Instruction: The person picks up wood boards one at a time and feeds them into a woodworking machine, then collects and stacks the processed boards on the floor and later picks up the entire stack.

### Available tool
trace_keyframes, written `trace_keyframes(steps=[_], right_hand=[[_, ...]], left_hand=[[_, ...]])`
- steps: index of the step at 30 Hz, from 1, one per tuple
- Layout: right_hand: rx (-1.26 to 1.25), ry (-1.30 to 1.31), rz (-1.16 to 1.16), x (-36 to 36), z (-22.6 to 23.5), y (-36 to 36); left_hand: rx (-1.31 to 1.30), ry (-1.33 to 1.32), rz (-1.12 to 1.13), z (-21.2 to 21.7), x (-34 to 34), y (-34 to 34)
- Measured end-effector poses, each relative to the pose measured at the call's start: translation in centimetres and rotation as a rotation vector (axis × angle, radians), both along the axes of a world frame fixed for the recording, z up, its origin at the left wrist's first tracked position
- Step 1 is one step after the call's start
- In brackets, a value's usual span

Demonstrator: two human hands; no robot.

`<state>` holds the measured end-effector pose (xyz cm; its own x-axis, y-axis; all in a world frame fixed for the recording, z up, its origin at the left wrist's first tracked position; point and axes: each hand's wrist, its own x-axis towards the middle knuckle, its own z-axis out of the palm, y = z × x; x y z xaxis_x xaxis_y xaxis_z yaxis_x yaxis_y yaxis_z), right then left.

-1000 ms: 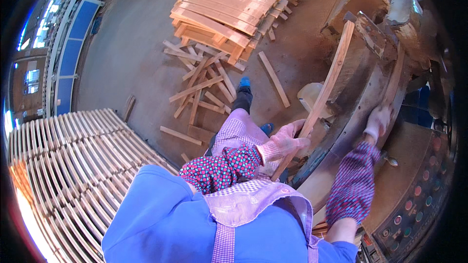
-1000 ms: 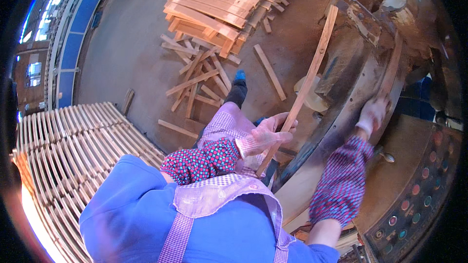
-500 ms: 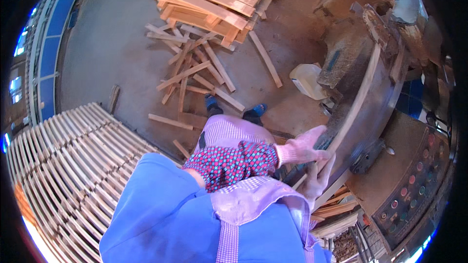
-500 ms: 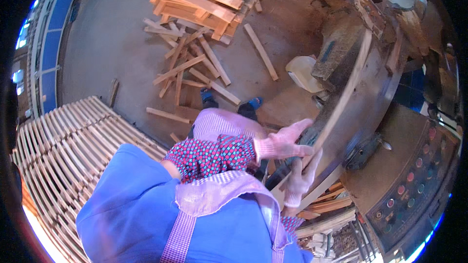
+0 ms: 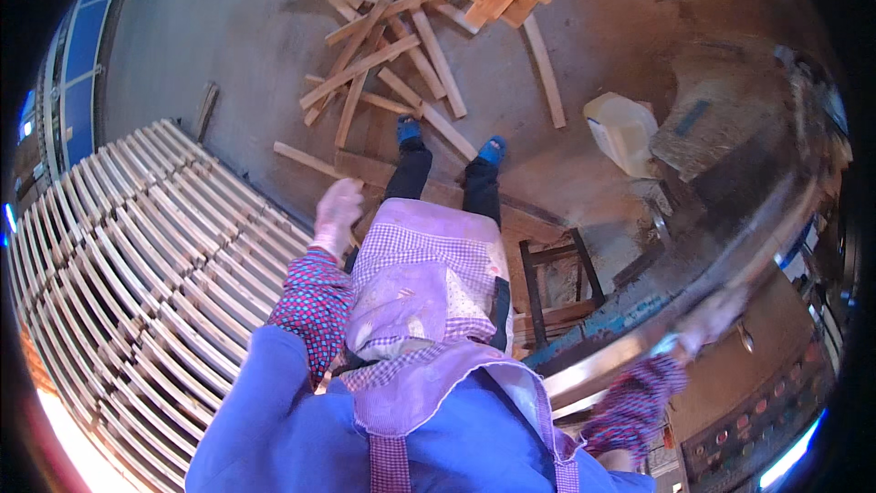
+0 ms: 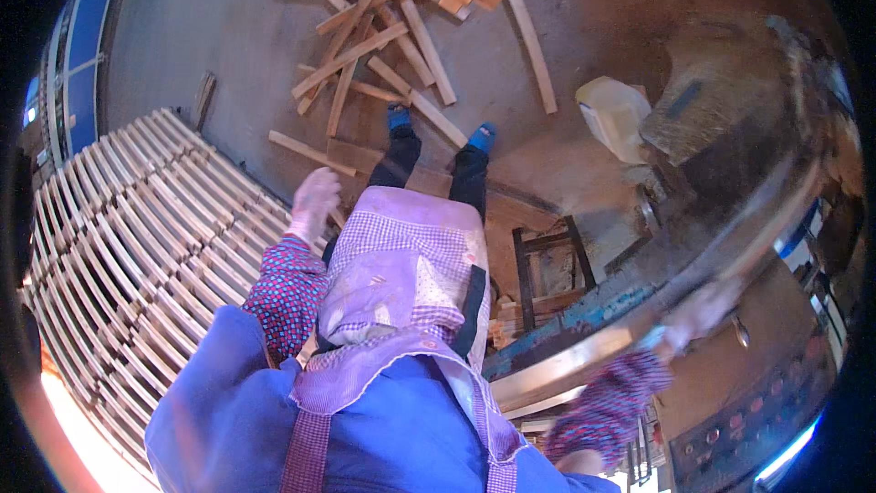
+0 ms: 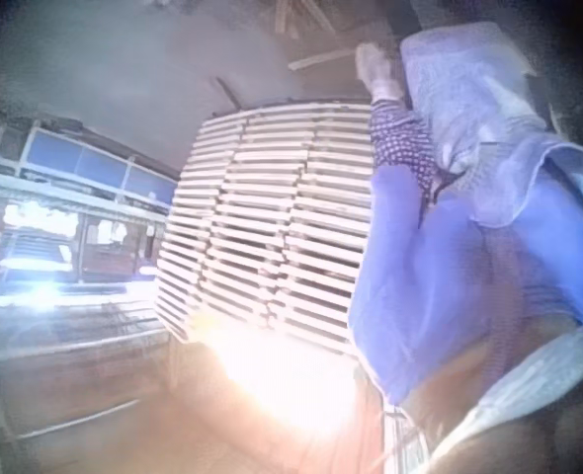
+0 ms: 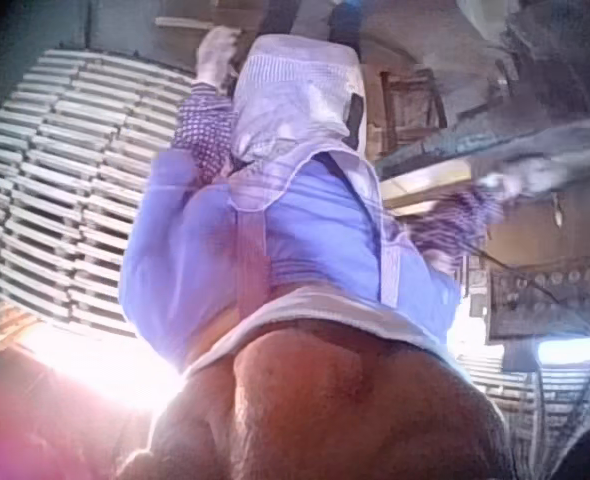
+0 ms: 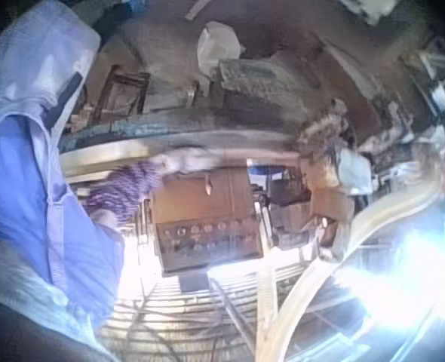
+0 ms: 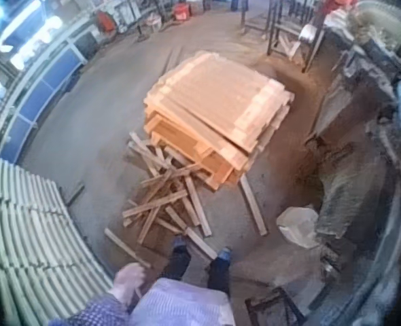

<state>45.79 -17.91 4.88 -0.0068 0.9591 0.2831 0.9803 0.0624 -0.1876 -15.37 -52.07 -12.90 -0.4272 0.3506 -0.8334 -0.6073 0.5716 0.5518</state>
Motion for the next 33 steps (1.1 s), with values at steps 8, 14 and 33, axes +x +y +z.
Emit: trace_keyframes(steps=[8, 14, 33], right_hand=[[-0.097, -0.008, 0.045, 4.9, -0.8, 17.9], [-0.513, 0.224, 0.617, -25.1, -13.4, 2.4], [-1.026, -0.538, 0.431, -49.0, -74.7, -23.0]], left_hand=[[-0.434, -0.004, 0.130, -11.1, -3.5, -17.6], [-0.597, 0.023, 0.134, -18.4, -2.9, -16.8], [-0.777, 0.173, 0.088, -64.9, -25.6, -33.1]])
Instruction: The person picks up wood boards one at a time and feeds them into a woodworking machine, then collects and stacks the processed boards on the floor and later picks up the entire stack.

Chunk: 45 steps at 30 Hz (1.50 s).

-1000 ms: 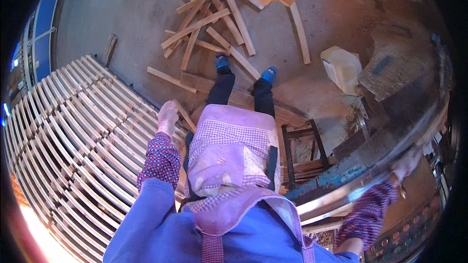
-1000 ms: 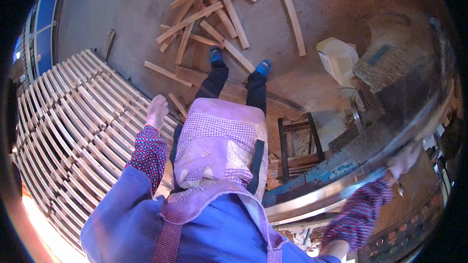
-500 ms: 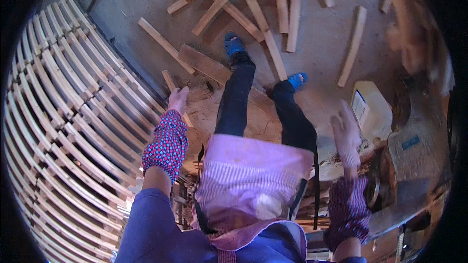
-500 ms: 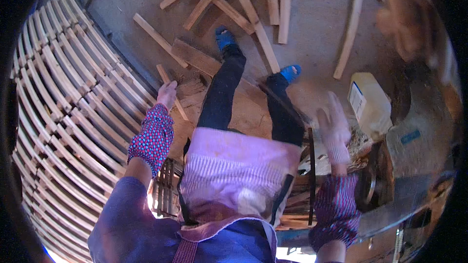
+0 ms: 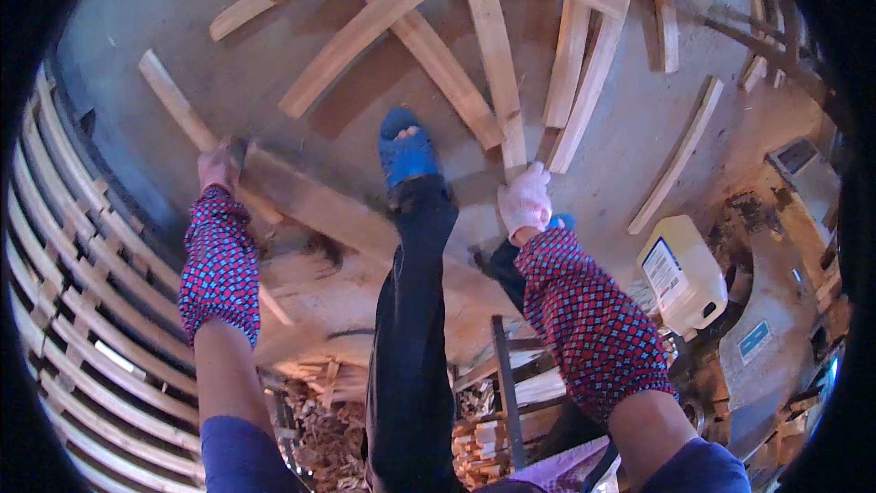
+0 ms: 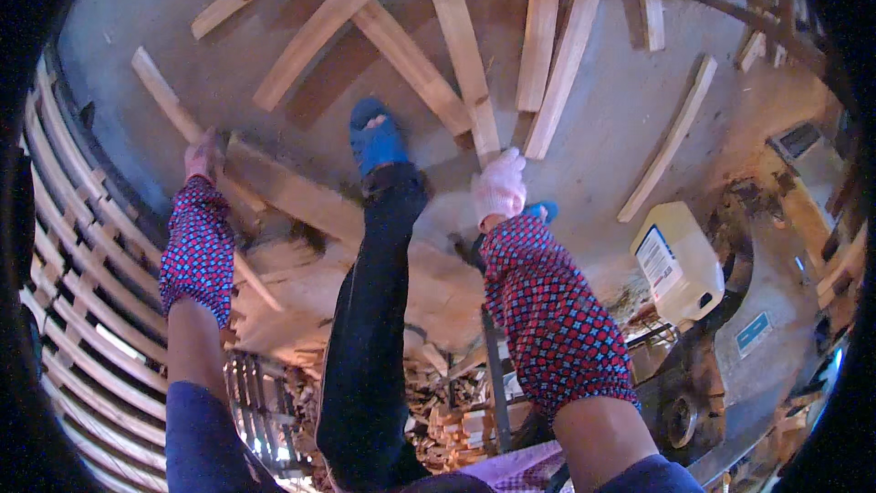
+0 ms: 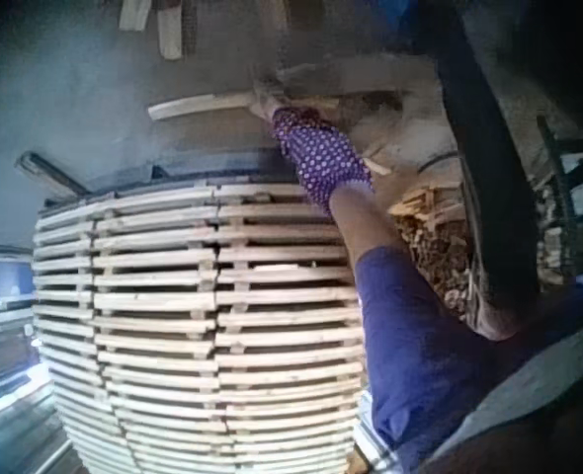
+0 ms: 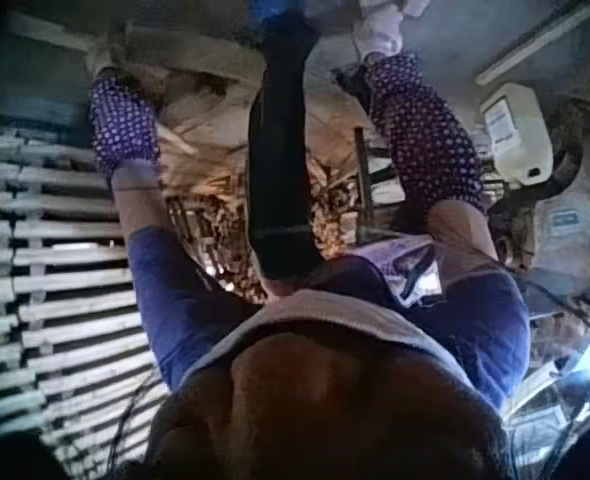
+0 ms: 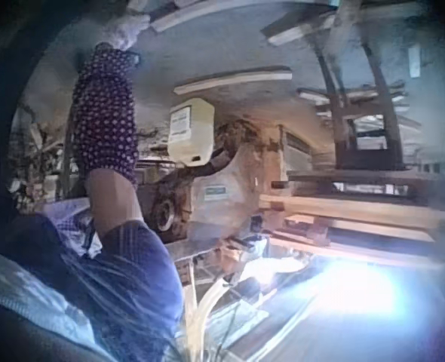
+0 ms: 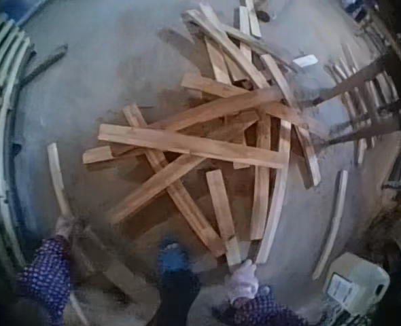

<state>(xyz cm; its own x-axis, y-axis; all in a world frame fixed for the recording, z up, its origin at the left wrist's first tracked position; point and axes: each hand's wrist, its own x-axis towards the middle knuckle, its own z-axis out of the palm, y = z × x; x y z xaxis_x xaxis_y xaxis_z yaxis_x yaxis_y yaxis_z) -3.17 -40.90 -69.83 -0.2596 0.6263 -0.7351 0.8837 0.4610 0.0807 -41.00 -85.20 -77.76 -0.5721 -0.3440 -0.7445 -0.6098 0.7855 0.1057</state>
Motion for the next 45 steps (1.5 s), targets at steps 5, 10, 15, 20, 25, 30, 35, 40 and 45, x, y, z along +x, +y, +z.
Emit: trace_keyframes(steps=[5, 10, 15, 20, 25, 30, 35, 40, 45], right_hand=[[-0.209, 0.091, -0.129, -0.3, 2.2, 2.4], [-0.341, -0.079, 0.012, -2.6, 10.4, 7.0], [-0.270, -0.208, 0.090, -4.0, 16.8, 10.8], [-0.111, 0.067, 0.370, -4.9, 18.3, 16.1], [0.236, 0.386, 0.659, -25.7, 16.1, 22.7], [0.220, 0.531, 0.891, -44.0, 13.8, 27.1], [0.271, 0.250, 0.853, -46.1, 12.4, 24.4], [0.079, 0.176, 0.775, -46.3, 12.2, 24.0], [-0.205, 0.522, 1.404, -40.8, 8.5, 25.9]], left_hand=[[-0.375, 0.104, -0.476, 2.8, -1.3, -1.5], [-0.278, 0.238, -0.248, 11.0, 2.5, -7.7], [-0.391, 0.155, -0.170, 10.8, 14.3, -19.8], [-0.656, 0.213, -0.235, 7.6, 21.5, -27.5], [-0.603, 0.201, -0.283, 11.9, 15.8, -25.7], [-0.367, 0.086, -0.026, 14.7, 12.3, -27.9], [0.168, 0.331, 0.539, 20.4, 9.1, -16.7], [0.944, 0.506, 0.563, 26.5, 4.2, 2.6], [1.021, 0.265, 0.482, 22.8, -1.7, 22.6]])
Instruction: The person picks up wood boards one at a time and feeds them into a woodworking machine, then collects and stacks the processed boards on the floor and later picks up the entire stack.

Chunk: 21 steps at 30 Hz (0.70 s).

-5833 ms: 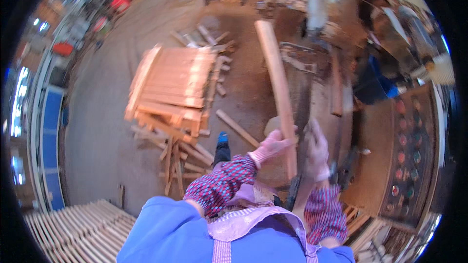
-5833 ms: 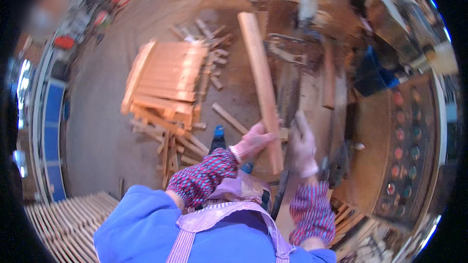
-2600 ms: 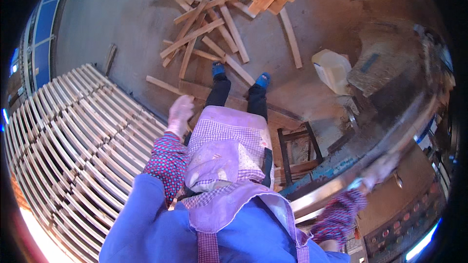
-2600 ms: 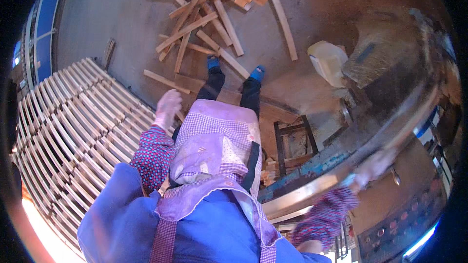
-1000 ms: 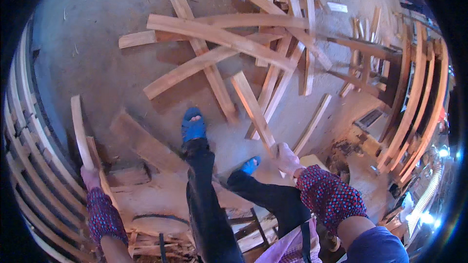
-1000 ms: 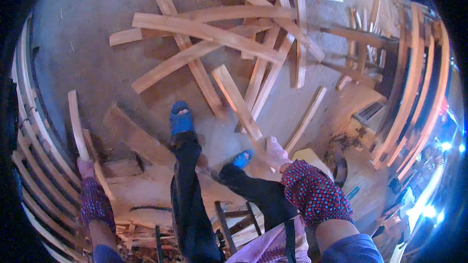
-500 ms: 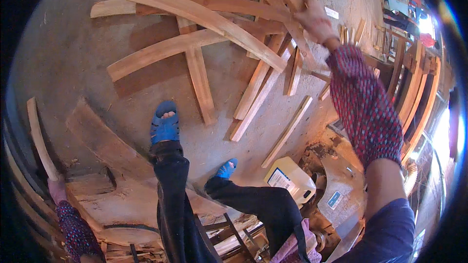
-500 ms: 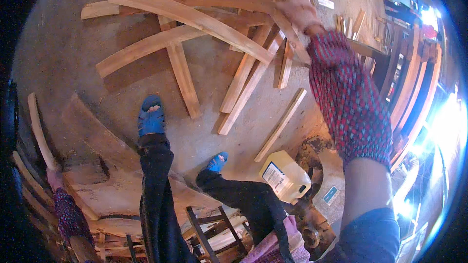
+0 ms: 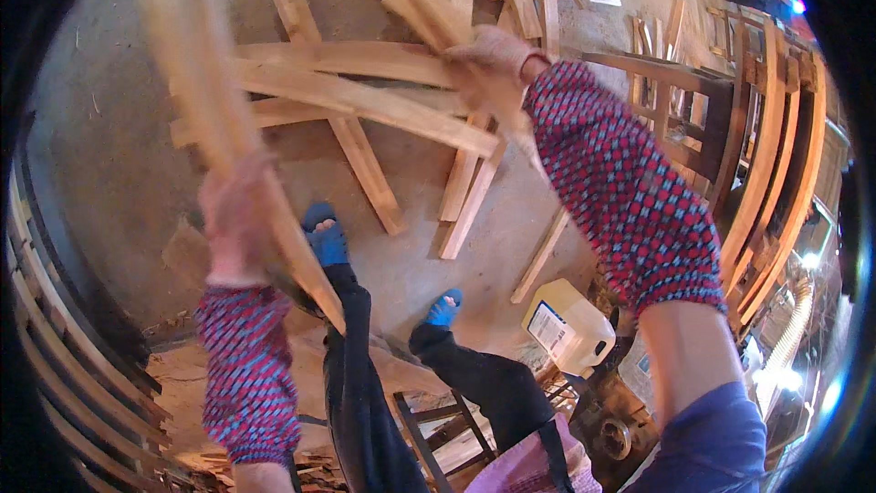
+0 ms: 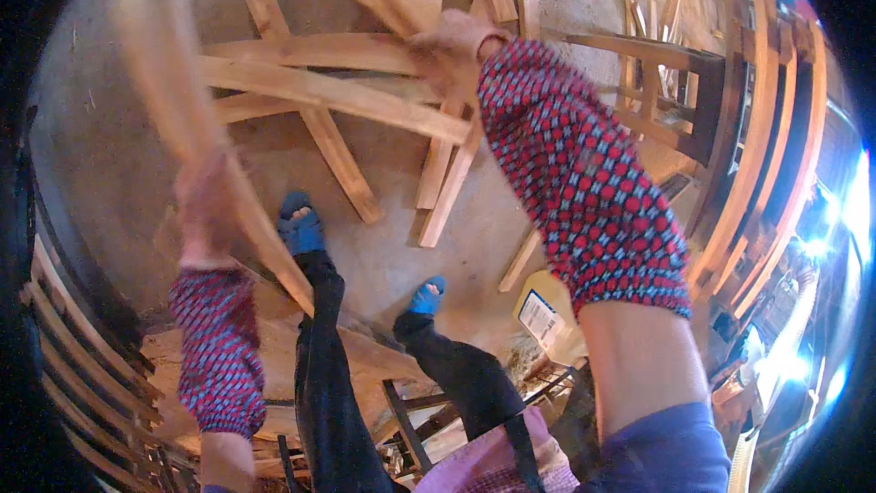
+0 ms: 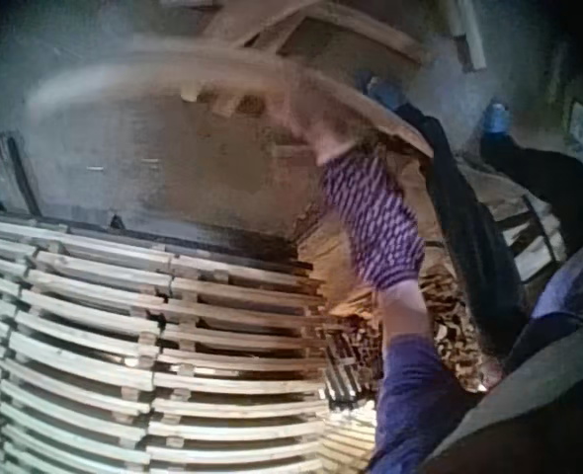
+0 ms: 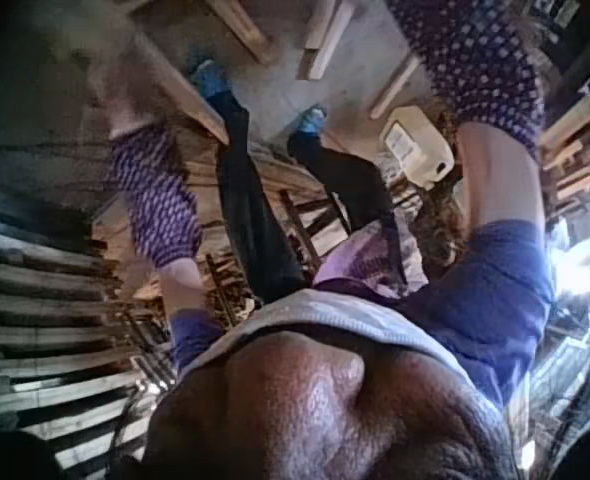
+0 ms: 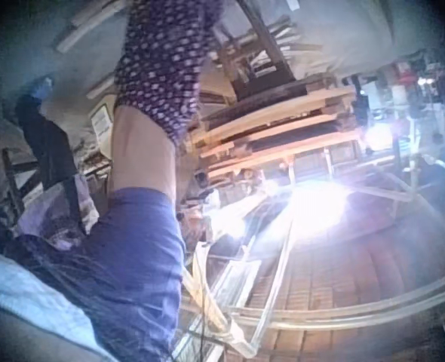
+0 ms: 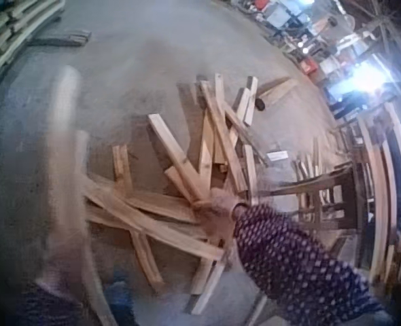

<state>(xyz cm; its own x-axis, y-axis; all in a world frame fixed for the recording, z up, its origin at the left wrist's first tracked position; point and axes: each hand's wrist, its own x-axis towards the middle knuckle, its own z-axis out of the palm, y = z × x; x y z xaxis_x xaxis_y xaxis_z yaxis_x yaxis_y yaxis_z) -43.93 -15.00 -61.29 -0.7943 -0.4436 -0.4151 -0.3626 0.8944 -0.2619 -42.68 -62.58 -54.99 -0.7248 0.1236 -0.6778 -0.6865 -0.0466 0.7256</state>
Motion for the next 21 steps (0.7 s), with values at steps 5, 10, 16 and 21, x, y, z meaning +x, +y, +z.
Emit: trace_keyframes(steps=[5, 10, 16, 21], right_hand=[[-0.570, -0.276, -1.154, 4.0, -0.5, -7.8], [-0.812, -0.329, -1.297, 4.2, -3.2, -7.2], [-0.415, -0.151, -0.858, 2.0, -0.9, -9.1], [-0.303, -0.092, -0.594, -4.4, -0.4, -10.1]], left_hand=[[-0.512, 0.005, -0.123, -2.8, 1.7, 10.5], [-0.201, -0.264, -0.197, -3.9, -0.2, 10.3], [0.189, -0.105, -0.073, -6.4, -2.5, 11.6], [0.328, -0.162, -0.015, -7.9, -2.2, 14.1]])
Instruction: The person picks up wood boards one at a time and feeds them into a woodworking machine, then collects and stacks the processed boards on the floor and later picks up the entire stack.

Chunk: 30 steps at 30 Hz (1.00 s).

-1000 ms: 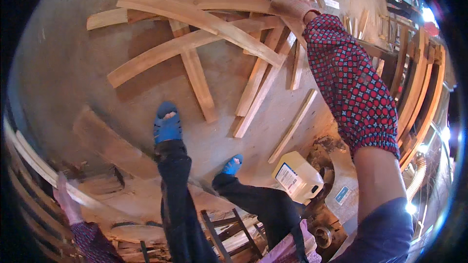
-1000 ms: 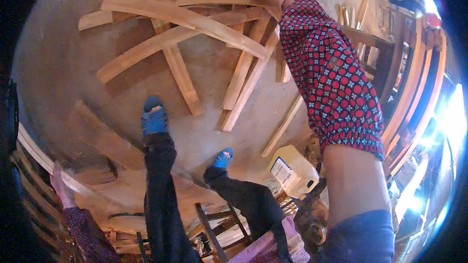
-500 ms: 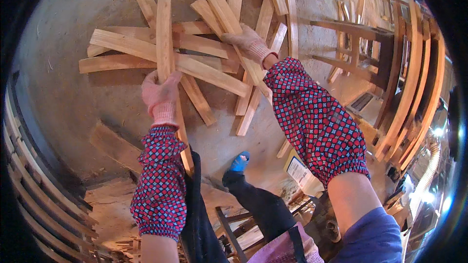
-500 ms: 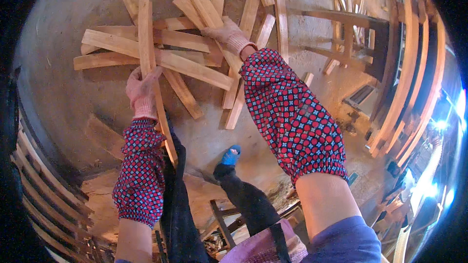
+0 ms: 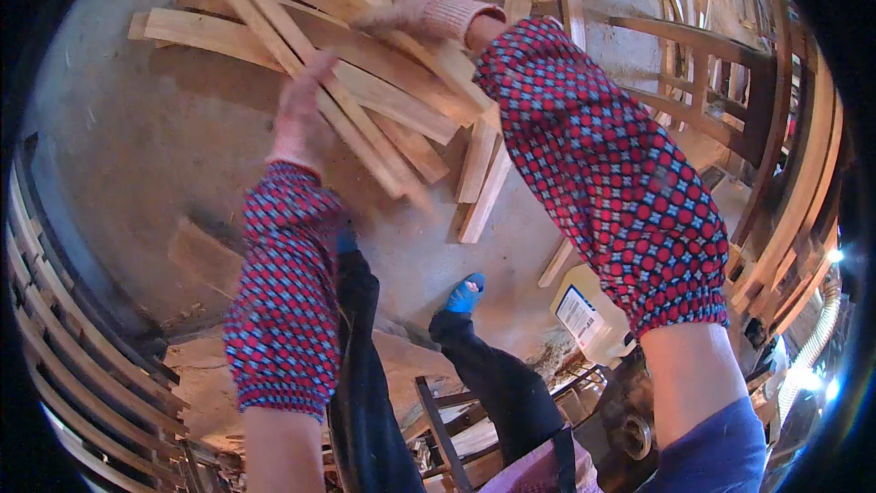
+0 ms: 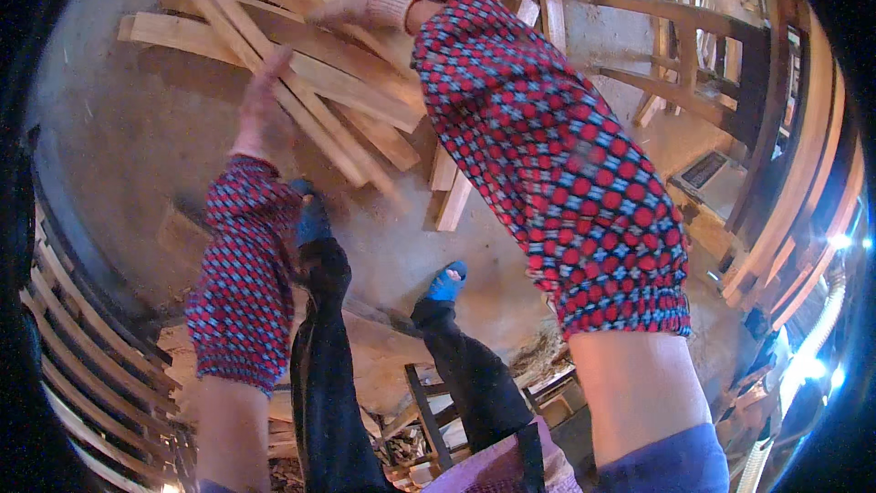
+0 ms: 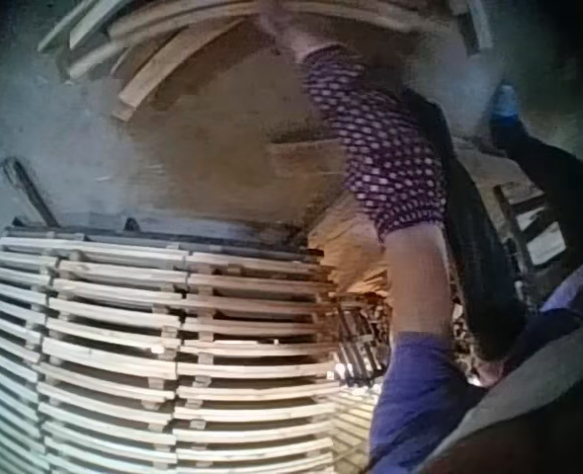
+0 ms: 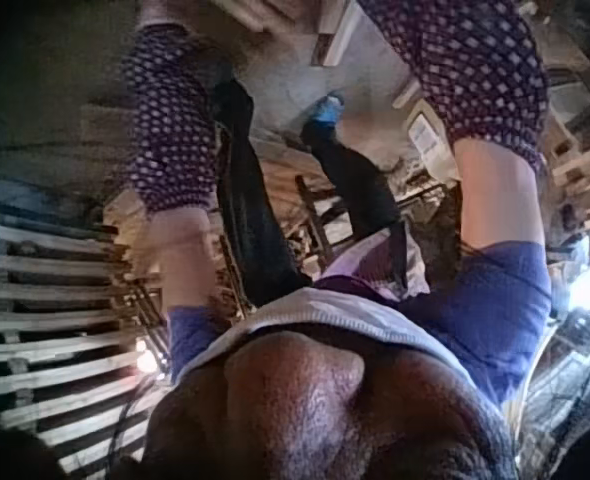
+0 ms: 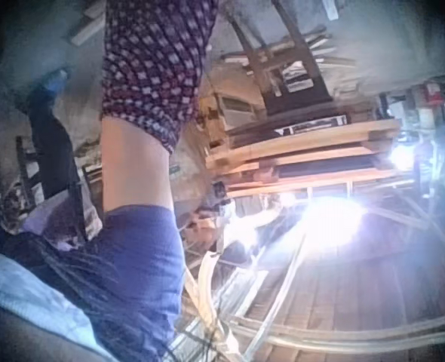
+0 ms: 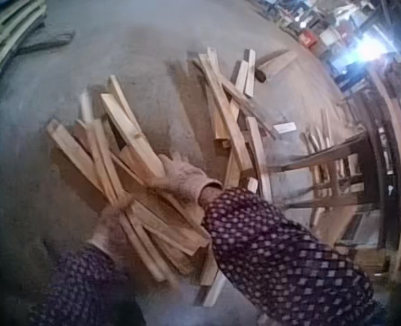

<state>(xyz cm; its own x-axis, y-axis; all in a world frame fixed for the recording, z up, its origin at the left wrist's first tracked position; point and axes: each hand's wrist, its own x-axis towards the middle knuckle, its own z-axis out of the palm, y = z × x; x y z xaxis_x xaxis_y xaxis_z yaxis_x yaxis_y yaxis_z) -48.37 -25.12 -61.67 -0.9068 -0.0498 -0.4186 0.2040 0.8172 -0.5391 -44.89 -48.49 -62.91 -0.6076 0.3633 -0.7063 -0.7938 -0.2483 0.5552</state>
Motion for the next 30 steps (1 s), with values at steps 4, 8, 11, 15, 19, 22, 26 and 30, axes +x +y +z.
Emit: trace_keyframes(steps=[4, 8, 11, 15, 19, 22, 26, 30], right_hand=[[-0.186, -0.069, -0.223, 2.9, 1.2, -3.8], [-0.682, -0.273, -0.467, 9.6, -1.7, -5.8], [-1.226, -0.447, -0.789, 14.4, 0.7, -9.6], [-1.427, -0.532, -0.860, 18.1, 4.5, -11.1], [-1.334, -0.511, -0.896, 21.0, 7.1, -10.8], [-1.283, -0.395, -0.982, 22.6, 8.6, -8.7], [-1.315, -0.158, -1.172, 24.6, 8.7, -3.5], [-0.695, -0.046, -1.131, 28.0, 0.7, -0.2]], left_hand=[[-0.047, 0.108, 0.019, -1.3, 4.7, -2.6], [0.072, -0.194, 0.127, 1.3, 6.0, -2.3], [0.130, -0.219, -0.065, -1.3, 9.0, -8.4], [0.076, -0.233, -0.241, 3.0, 10.1, -10.3], [0.050, -0.295, -0.156, 9.6, 11.6, -7.4], [0.096, -0.256, -0.230, 10.3, 11.4, -4.4], [0.169, -0.191, -0.382, 7.5, 11.3, 2.1], [0.104, -0.188, -0.563, 0.3, 12.5, 7.3]])
